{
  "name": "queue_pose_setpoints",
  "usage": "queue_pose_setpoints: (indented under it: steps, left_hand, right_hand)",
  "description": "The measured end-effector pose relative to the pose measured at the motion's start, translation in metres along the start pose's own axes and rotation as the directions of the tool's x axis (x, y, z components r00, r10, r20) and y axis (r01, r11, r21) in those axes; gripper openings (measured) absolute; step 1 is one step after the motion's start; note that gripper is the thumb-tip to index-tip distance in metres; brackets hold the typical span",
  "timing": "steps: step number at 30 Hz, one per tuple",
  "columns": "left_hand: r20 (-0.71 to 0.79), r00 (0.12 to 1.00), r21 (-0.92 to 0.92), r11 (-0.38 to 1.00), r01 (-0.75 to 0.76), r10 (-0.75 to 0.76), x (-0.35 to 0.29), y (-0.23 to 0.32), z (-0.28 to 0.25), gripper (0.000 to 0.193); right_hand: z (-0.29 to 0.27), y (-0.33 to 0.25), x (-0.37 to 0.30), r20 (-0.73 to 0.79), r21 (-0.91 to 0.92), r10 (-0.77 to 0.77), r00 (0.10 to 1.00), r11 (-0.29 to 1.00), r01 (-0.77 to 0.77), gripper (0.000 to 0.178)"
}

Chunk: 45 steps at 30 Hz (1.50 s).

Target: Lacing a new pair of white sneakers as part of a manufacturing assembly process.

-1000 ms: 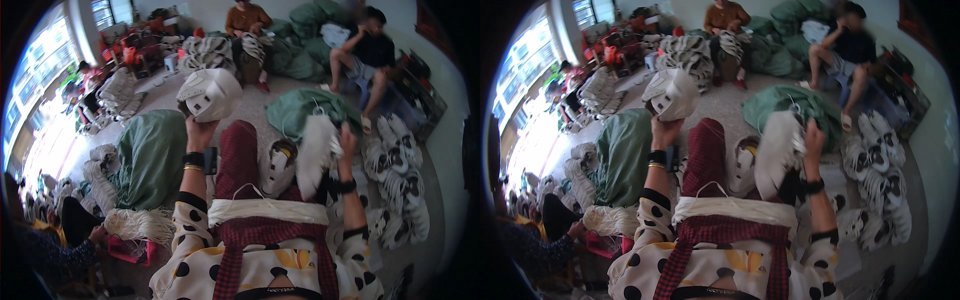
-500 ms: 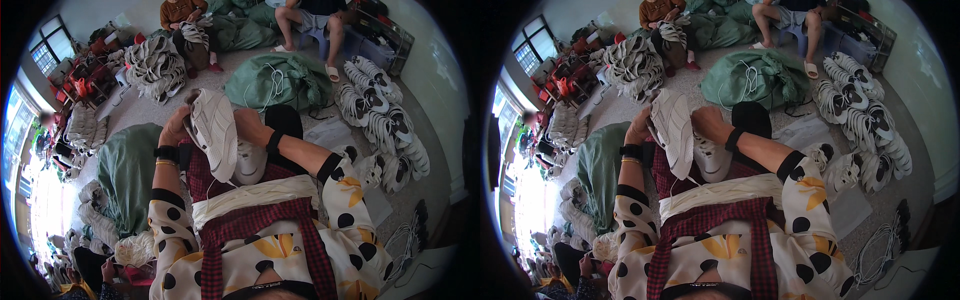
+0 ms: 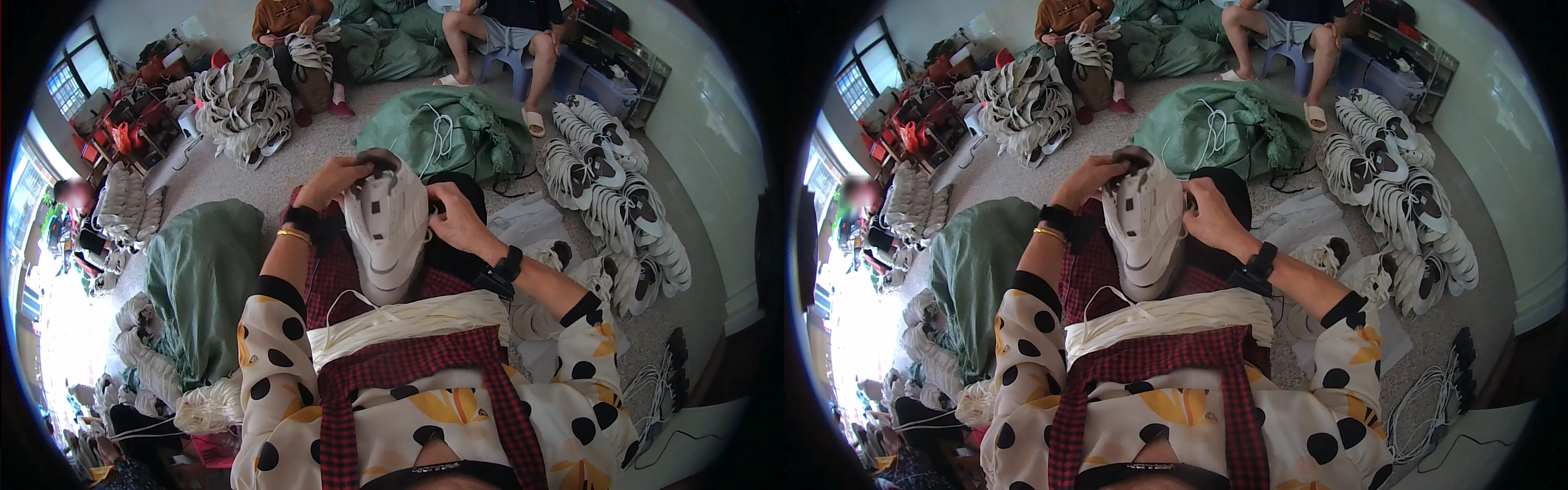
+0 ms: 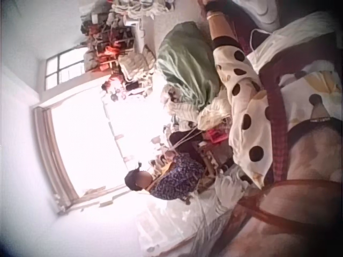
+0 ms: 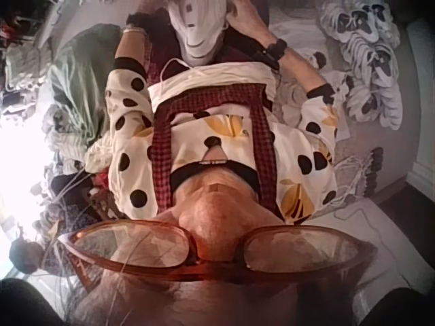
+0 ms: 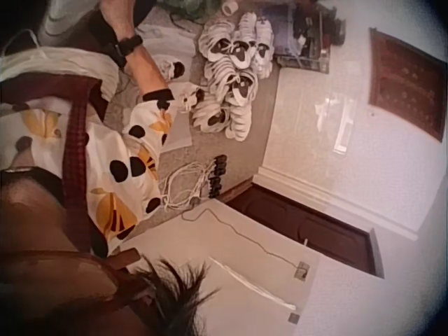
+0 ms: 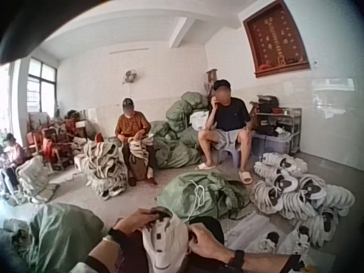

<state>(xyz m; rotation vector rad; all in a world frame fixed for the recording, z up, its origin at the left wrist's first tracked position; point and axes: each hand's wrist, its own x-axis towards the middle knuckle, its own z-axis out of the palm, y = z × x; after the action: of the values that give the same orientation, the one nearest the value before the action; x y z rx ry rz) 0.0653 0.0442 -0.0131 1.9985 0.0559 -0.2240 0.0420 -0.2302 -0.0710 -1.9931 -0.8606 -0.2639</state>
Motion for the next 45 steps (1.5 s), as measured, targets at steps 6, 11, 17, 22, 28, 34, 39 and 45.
queue_pose_setpoints:
  steps: [6,11,17,22,28,34,39,45]
  left_hand:
    - [-0.073,0.994,0.319,0.946,-0.053,0.08,-0.011,0.008,0.02,0.042]
    - [-0.168,0.958,0.494,0.861,-0.121,0.231,-0.006,-0.027,0.012,0.044]
    - [-0.202,0.975,0.556,0.83,0.039,0.09,-0.007,-0.006,0.022,0.047]
    - [-0.137,0.981,0.723,0.69,0.003,0.139,-0.012,0.0,0.025,0.04]
    - [-0.17,0.927,0.79,0.609,-0.076,0.336,0.001,-0.012,0.049,0.042]
    - [-0.444,0.764,0.642,0.761,-0.093,0.468,-0.034,0.001,0.053,0.048]
    - [-0.061,0.899,0.636,0.711,-0.3,0.433,-0.056,0.003,0.046,0.059]
    - [-0.046,0.962,0.598,0.779,-0.188,0.268,-0.048,-0.013,0.042,0.063]
  right_hand:
    - [0.002,0.008,0.009,0.11,-0.067,0.083,0.99,0.995,-0.076,0.036]
    - [0.008,0.007,0.033,0.117,0.034,0.125,0.985,0.991,-0.13,0.04]
    - [0.007,0.019,0.06,0.164,0.135,0.18,0.97,0.97,-0.203,0.048]
    - [0.017,-0.014,0.042,0.022,-0.269,-0.234,0.972,0.935,0.232,0.038]
    - [0.022,-0.009,0.032,0.076,-0.21,-0.144,0.987,0.965,0.157,0.032]
    - [-0.01,0.011,0.045,0.361,0.114,-0.02,0.932,0.993,-0.023,0.034]
    - [-0.021,0.009,0.055,0.365,0.051,-0.097,0.926,0.995,0.084,0.029]
    - [-0.021,-0.008,0.069,0.418,0.12,-0.109,0.902,0.991,0.064,0.02]
